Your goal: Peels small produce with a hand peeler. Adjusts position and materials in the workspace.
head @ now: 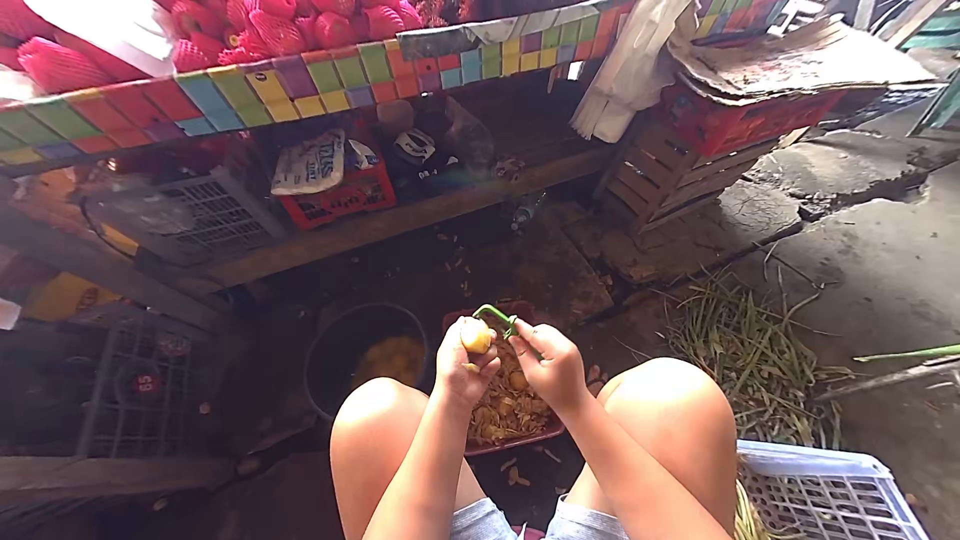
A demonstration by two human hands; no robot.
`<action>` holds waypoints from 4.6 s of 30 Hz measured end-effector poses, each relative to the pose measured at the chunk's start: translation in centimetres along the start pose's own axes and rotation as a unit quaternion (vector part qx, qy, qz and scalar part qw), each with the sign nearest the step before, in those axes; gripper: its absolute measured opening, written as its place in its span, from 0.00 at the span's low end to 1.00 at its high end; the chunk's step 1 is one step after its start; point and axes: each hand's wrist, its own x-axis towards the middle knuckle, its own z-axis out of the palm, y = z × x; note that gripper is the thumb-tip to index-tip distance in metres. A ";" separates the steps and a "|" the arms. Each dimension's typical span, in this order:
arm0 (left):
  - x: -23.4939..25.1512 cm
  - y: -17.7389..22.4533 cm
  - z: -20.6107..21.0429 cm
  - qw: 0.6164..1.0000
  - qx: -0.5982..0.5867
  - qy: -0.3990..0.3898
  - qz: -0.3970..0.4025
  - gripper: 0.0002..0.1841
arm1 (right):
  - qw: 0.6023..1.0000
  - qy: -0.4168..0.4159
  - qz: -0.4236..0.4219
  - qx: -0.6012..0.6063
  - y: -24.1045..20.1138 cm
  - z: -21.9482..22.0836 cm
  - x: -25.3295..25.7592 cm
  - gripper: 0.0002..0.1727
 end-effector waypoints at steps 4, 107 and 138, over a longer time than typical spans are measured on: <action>-0.2 -0.5 0.1 0.999 0.050 0.014 0.008 0.24 | 0.999 -0.043 -0.032 0.009 -0.7 -0.1 -0.5 0.16; 0.3 -1.3 1.0 0.963 0.182 0.073 0.185 0.12 | 0.995 -0.036 0.081 -0.055 1.1 -0.7 0.9 0.17; -1.1 -1.4 1.7 0.926 0.308 -0.019 0.217 0.17 | 0.796 -0.038 0.402 0.451 -1.7 -0.8 2.0 0.21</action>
